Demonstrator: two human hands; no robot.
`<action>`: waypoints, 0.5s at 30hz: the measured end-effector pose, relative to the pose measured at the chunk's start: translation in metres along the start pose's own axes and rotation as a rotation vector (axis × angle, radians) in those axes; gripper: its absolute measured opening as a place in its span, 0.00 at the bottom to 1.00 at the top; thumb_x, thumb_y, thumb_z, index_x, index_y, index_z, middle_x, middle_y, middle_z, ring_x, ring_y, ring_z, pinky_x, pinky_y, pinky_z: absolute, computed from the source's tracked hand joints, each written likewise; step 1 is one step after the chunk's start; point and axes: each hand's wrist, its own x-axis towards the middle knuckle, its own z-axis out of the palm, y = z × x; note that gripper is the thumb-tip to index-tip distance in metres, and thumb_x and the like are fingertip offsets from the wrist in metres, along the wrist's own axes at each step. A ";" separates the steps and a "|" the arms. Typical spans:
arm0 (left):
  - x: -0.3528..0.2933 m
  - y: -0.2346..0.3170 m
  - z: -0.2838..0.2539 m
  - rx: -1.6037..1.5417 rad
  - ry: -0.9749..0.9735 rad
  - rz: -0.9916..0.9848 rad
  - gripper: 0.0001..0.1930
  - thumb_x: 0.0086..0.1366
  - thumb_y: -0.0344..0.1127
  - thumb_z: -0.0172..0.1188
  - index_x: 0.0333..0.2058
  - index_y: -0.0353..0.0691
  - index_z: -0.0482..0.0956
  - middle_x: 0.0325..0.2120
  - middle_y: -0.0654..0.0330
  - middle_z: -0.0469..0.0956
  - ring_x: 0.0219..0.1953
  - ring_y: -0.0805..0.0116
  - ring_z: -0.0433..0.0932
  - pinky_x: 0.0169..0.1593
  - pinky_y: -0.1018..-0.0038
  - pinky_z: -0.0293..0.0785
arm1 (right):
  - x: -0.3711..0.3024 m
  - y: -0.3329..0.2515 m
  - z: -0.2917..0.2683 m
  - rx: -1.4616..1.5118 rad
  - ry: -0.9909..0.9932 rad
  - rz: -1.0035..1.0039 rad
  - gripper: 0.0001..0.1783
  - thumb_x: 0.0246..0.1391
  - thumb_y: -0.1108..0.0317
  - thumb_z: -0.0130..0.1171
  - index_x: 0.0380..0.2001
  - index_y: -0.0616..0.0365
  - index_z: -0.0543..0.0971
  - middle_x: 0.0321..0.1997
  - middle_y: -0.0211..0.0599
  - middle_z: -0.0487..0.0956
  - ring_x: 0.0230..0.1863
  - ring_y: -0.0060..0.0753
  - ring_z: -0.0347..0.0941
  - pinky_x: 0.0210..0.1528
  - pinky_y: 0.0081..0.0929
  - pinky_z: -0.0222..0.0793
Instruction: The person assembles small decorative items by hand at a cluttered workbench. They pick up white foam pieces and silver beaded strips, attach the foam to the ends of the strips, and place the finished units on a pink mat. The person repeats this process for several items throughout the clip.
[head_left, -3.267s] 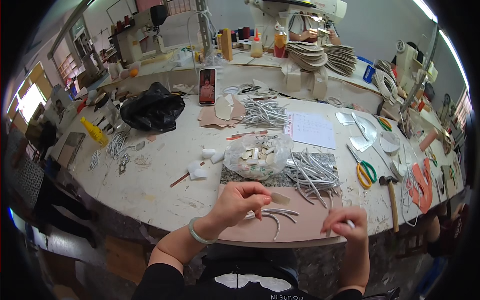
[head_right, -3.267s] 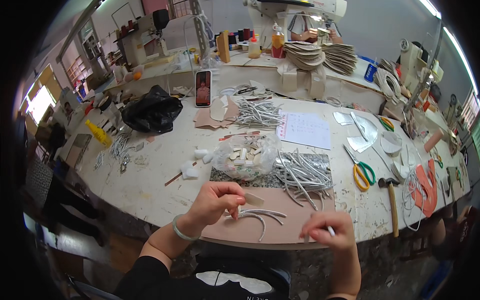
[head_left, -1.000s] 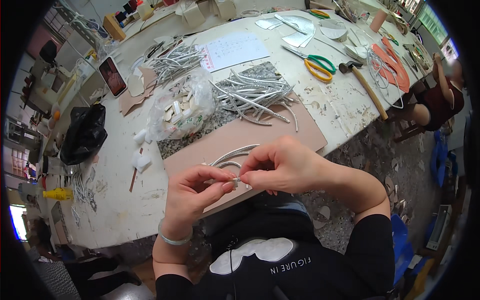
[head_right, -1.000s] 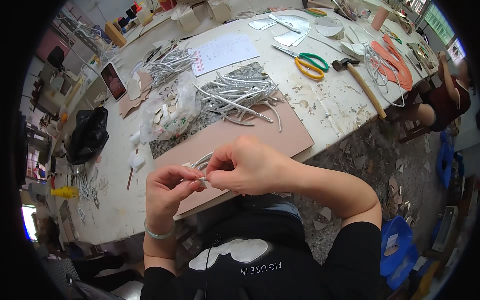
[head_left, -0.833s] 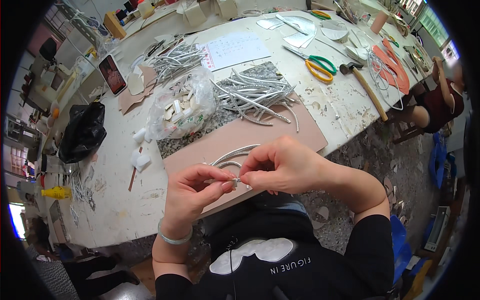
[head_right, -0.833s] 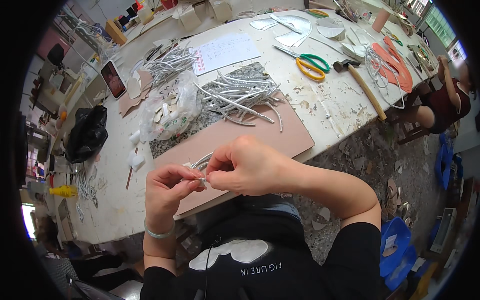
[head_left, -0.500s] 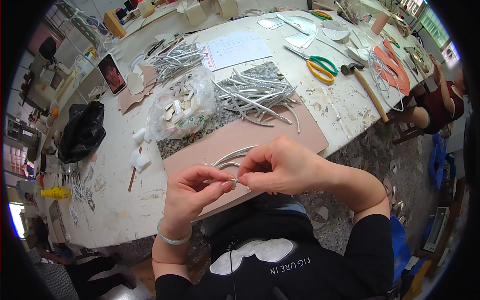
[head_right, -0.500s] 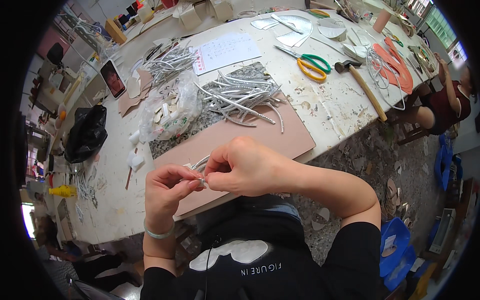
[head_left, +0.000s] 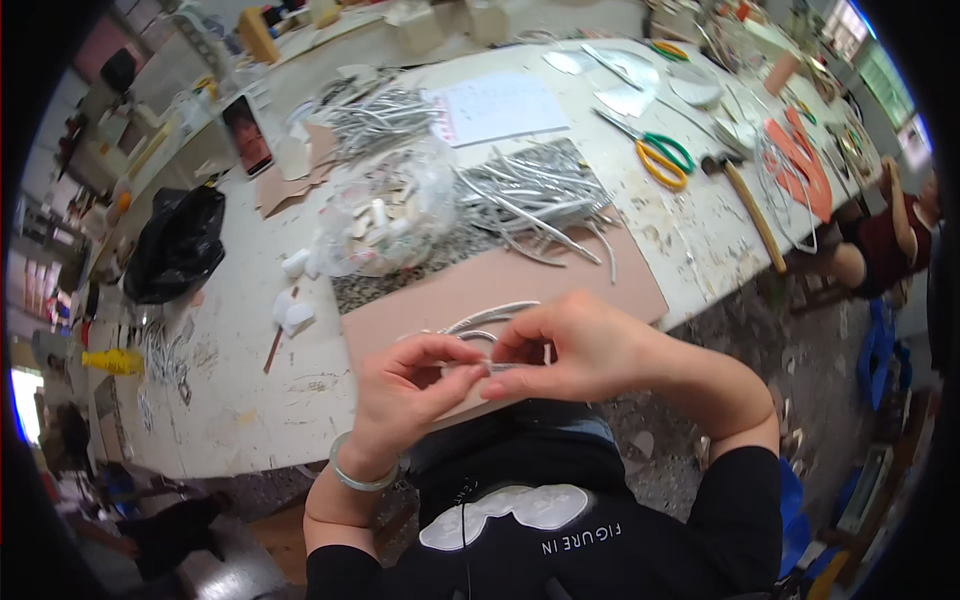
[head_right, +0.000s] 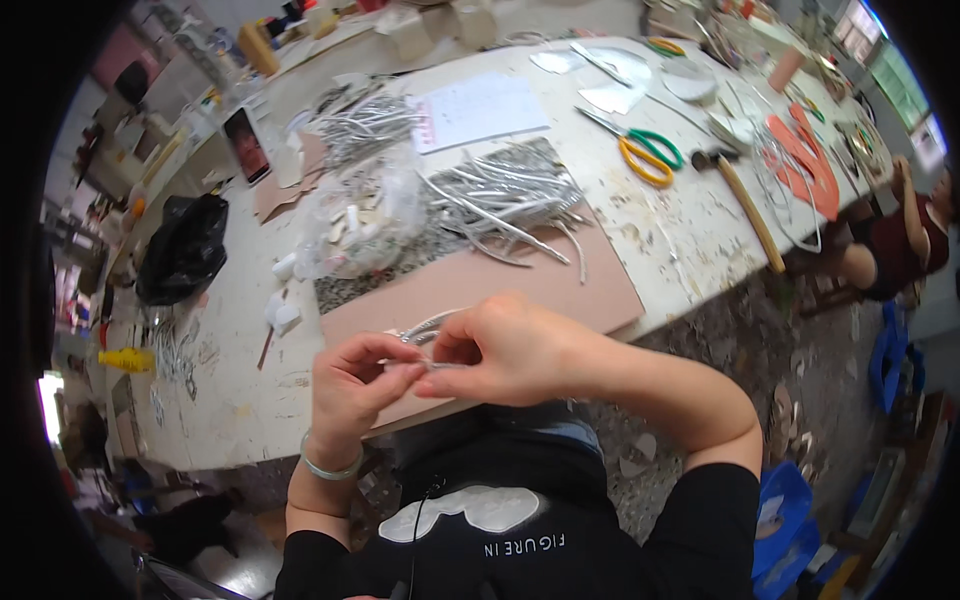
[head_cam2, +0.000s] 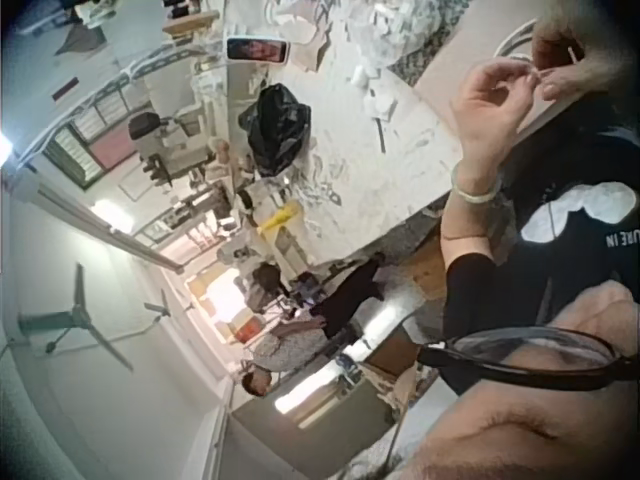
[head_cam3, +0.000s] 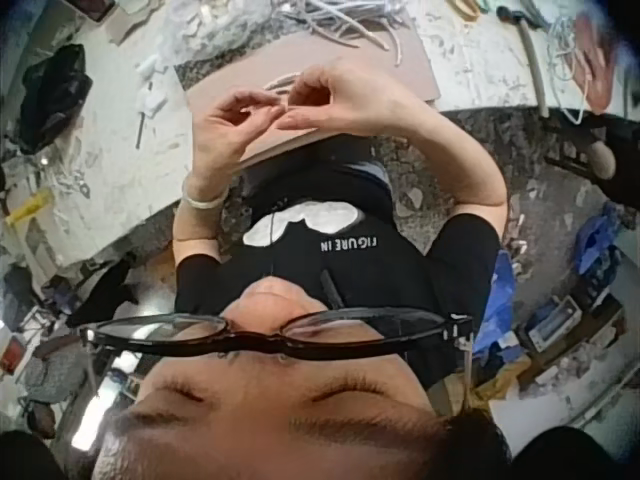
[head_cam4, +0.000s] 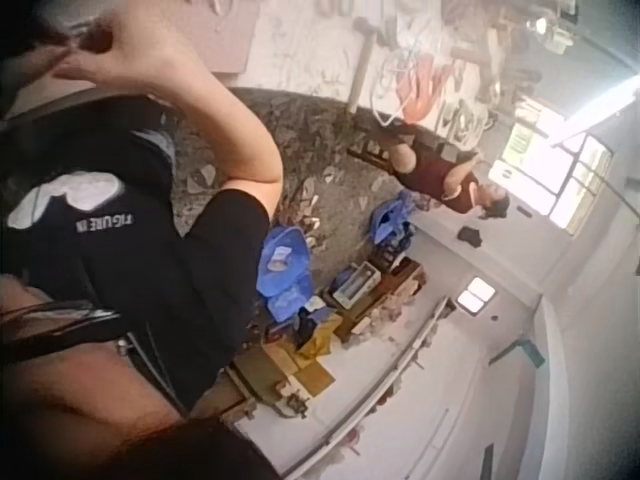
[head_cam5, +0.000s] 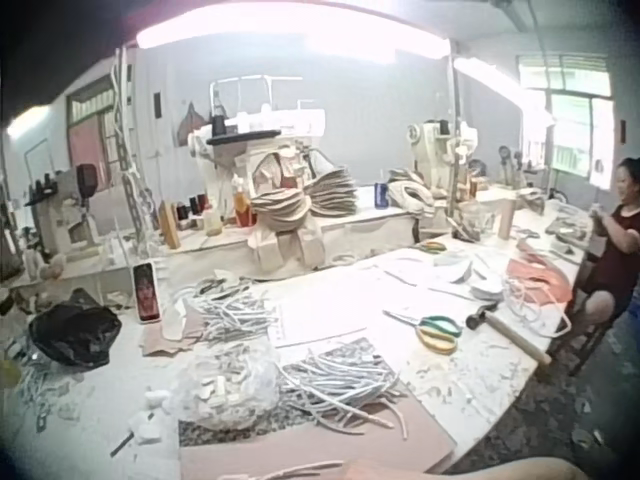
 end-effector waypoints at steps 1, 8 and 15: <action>-0.002 -0.003 -0.001 0.002 -0.034 -0.016 0.07 0.56 0.18 0.61 0.36 0.28 0.77 0.34 0.56 0.78 0.37 0.71 0.79 0.42 0.78 0.77 | 0.000 -0.003 0.000 -0.015 -0.033 0.044 0.14 0.49 0.60 0.67 0.30 0.61 0.81 0.21 0.36 0.79 0.22 0.25 0.74 0.26 0.22 0.69; -0.017 0.004 -0.031 0.305 0.073 0.097 0.22 0.58 0.26 0.62 0.52 0.33 0.69 0.43 0.57 0.75 0.39 0.73 0.78 0.42 0.78 0.77 | 0.002 -0.012 0.004 -0.011 -0.010 0.008 0.10 0.48 0.64 0.65 0.26 0.61 0.80 0.21 0.37 0.79 0.19 0.30 0.73 0.24 0.26 0.68; 0.017 -0.026 -0.180 1.152 0.515 0.307 0.12 0.56 0.31 0.63 0.40 0.38 0.81 0.31 0.62 0.79 0.33 0.67 0.73 0.37 0.75 0.72 | -0.011 -0.009 0.003 0.089 0.061 -0.043 0.06 0.46 0.70 0.67 0.25 0.61 0.80 0.19 0.31 0.77 0.20 0.19 0.70 0.23 0.18 0.63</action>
